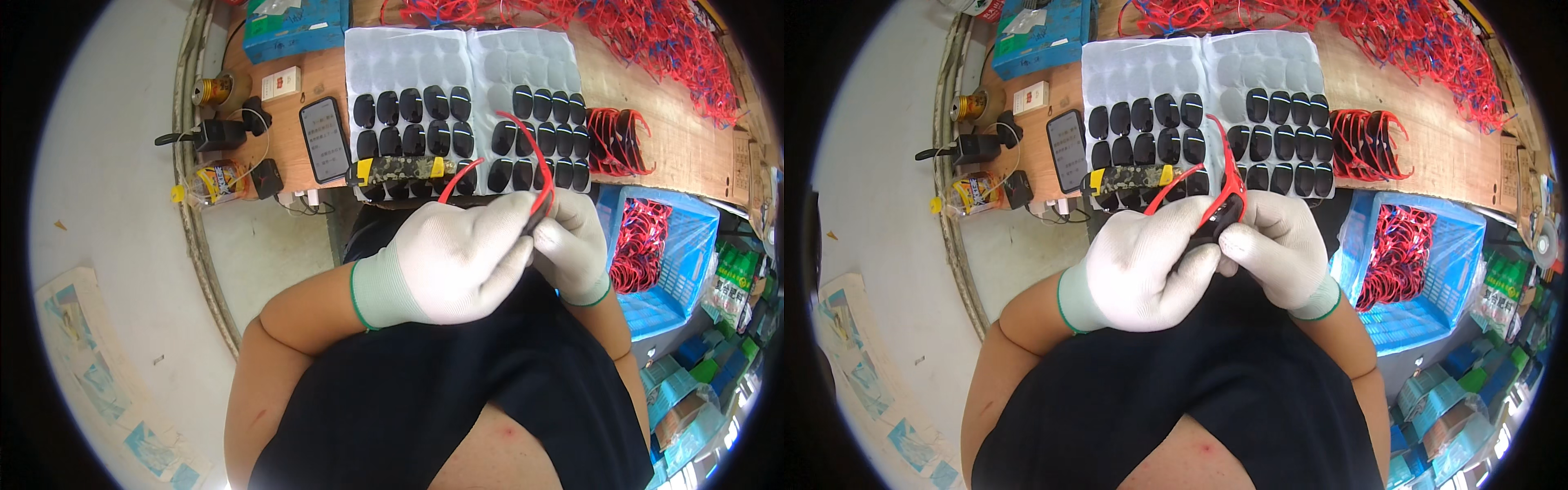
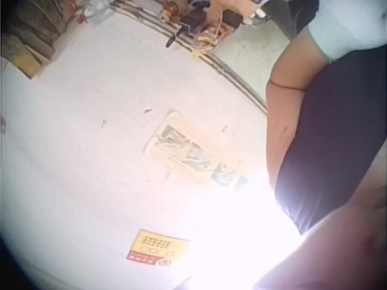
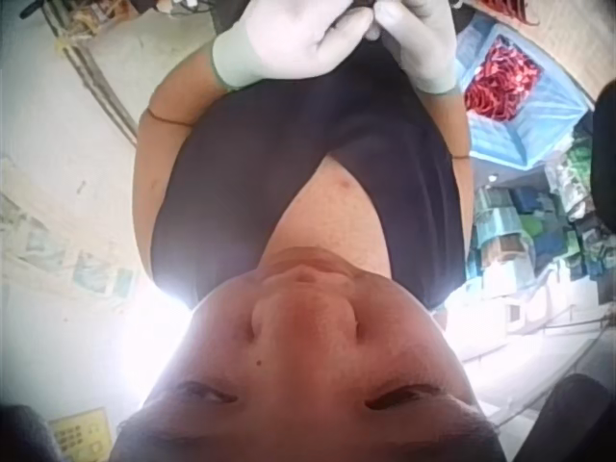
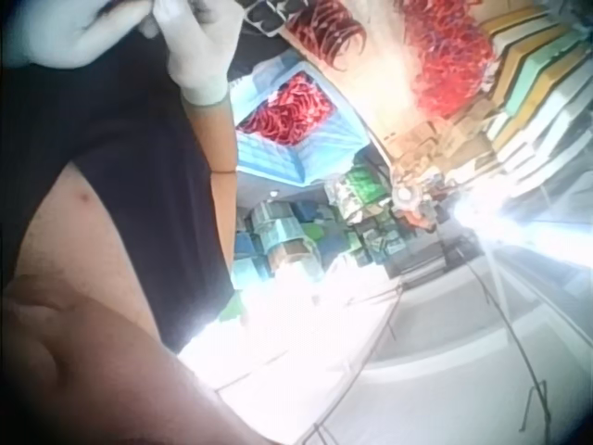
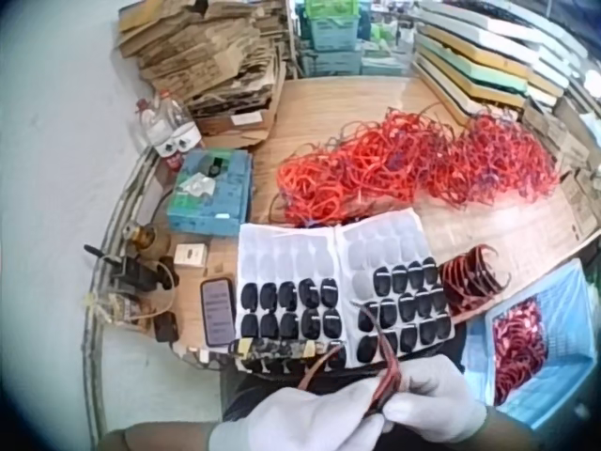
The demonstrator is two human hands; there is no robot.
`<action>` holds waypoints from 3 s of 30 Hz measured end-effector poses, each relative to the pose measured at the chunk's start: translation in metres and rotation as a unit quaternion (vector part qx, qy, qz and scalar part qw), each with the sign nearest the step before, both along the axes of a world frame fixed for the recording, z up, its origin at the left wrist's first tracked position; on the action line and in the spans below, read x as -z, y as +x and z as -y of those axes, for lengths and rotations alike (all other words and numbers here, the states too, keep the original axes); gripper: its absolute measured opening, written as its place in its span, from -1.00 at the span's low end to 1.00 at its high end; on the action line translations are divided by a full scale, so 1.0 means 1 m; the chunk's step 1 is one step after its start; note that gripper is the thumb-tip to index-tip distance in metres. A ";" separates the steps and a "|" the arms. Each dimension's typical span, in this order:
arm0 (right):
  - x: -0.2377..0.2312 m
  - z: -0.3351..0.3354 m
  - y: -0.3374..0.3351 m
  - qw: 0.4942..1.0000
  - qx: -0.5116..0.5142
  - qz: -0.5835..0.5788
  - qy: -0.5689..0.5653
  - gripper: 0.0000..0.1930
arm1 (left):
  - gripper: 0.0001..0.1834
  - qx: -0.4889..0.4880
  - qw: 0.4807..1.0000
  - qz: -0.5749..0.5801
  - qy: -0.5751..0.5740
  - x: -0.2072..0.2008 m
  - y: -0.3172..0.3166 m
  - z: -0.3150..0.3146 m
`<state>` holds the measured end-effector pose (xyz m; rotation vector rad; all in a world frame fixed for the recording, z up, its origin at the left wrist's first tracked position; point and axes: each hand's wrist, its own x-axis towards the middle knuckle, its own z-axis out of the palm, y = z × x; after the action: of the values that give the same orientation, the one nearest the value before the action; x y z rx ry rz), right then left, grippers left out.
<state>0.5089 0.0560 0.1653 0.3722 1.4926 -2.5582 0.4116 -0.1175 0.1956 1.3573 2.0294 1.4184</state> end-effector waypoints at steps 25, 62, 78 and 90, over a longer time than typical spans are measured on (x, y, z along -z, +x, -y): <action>0.009 -0.060 0.010 0.880 -0.094 -0.246 0.396 -0.90 | -0.77 -0.160 0.960 0.126 -0.191 0.061 -0.081 -0.059; -0.008 -0.017 -0.009 0.946 0.062 -0.066 0.311 -0.78 | -0.65 -0.021 0.730 0.672 0.125 0.055 -0.022 -0.041; -0.008 -0.026 -0.012 0.825 0.006 -0.202 0.527 -0.84 | -0.76 -0.138 0.847 0.513 0.032 0.020 -0.011 -0.034; -0.020 -0.023 0.001 0.880 -0.076 -0.184 0.432 -0.84 | -0.81 -0.030 0.921 0.389 -0.009 0.003 -0.005 0.007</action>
<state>0.5095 0.0787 0.1857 -0.1633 2.6311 -1.7519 0.4064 -0.1247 0.1923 0.5579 1.5374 1.6086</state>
